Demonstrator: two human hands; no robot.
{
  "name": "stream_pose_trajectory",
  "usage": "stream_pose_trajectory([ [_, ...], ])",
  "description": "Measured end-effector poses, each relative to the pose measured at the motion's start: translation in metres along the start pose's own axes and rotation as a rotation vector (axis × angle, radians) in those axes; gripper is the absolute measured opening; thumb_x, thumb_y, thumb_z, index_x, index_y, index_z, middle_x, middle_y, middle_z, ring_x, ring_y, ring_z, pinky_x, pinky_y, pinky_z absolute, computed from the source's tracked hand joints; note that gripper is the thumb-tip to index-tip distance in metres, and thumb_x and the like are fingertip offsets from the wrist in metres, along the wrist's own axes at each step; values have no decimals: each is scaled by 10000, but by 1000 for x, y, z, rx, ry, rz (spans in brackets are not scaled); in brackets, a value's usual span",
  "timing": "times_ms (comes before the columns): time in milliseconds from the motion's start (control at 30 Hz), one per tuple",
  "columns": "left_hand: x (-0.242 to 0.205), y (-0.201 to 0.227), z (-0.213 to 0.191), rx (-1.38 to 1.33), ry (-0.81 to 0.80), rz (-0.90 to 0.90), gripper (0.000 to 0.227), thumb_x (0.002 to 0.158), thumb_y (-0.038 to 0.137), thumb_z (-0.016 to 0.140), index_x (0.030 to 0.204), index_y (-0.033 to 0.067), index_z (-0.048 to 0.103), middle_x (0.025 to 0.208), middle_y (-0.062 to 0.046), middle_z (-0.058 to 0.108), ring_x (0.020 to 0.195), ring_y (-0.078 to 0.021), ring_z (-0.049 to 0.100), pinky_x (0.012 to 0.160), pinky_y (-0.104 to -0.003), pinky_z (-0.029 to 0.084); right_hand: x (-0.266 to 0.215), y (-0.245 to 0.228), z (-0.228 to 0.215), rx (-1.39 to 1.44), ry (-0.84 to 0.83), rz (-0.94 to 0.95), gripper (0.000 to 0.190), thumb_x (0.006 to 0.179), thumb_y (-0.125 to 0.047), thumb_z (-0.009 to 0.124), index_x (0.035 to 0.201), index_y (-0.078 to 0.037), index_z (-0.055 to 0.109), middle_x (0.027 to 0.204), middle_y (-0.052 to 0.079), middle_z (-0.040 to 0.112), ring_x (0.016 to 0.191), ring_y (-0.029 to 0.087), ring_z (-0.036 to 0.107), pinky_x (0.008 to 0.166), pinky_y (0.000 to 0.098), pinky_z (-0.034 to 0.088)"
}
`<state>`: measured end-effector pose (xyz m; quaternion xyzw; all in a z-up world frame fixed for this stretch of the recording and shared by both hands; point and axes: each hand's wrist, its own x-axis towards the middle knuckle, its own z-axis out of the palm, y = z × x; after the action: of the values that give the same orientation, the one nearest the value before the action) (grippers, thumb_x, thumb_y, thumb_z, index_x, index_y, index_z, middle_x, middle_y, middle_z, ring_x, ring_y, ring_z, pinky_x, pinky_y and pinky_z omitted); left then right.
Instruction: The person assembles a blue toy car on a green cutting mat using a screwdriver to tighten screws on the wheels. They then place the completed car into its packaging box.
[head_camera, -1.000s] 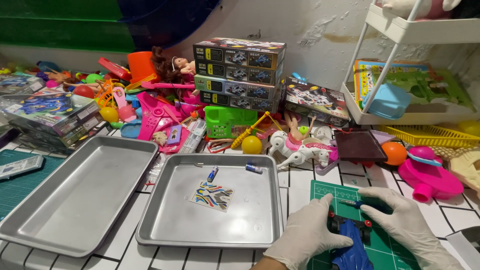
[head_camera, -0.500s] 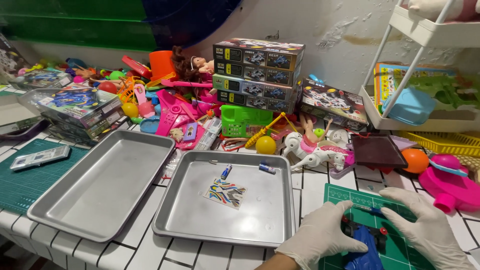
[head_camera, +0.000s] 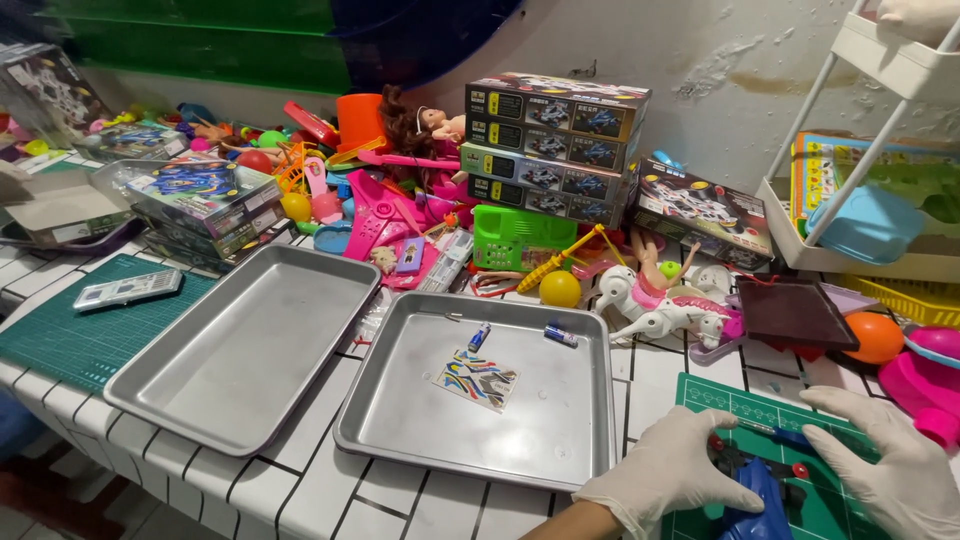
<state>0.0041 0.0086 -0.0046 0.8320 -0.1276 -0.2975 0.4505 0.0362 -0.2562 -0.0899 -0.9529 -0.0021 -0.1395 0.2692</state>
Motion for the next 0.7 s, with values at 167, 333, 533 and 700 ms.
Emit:
stream_pose_trajectory([
  [167, -3, -2, -2, -81, -17, -4, 1225, 409, 499, 622, 1559, 128, 427, 1545, -174, 458, 1394, -362, 461, 1099, -470, 423, 1, 7, 3, -28, 22, -50, 457, 856, -249, 745, 1312, -219, 741, 1352, 30, 725, 1311, 233, 603, 1154, 404, 475],
  [333, -1, -5, -2, -187, -21, -35, 1161, 398, 457, 657, 1502, 139, 488, 1559, -153, 467, 1433, -341, 442, 1133, -455, 412, -1, 6, 3, -12, 61, -113, 458, 844, -181, 760, 1302, -162, 750, 1338, 81, 733, 1278, 267, 632, 1133, 431, 497],
  [533, 10, -11, -4, -200, -126, -70, 1173, 407, 486, 644, 1504, 98, 490, 1558, -151, 488, 1426, -349, 462, 1146, -450, 422, 4, 16, 7, -53, 29, -94, 468, 865, -220, 736, 1333, -198, 731, 1379, 66, 713, 1326, 270, 603, 1160, 456, 472],
  [700, 13, -19, 0, -242, -101, -35, 1040, 446, 466, 675, 1426, 135, 558, 1561, -151, 498, 1415, -338, 476, 1136, -455, 412, 3, 11, 5, -39, 26, -107, 471, 864, -192, 736, 1334, -176, 728, 1373, 82, 713, 1313, 273, 612, 1147, 454, 485],
])
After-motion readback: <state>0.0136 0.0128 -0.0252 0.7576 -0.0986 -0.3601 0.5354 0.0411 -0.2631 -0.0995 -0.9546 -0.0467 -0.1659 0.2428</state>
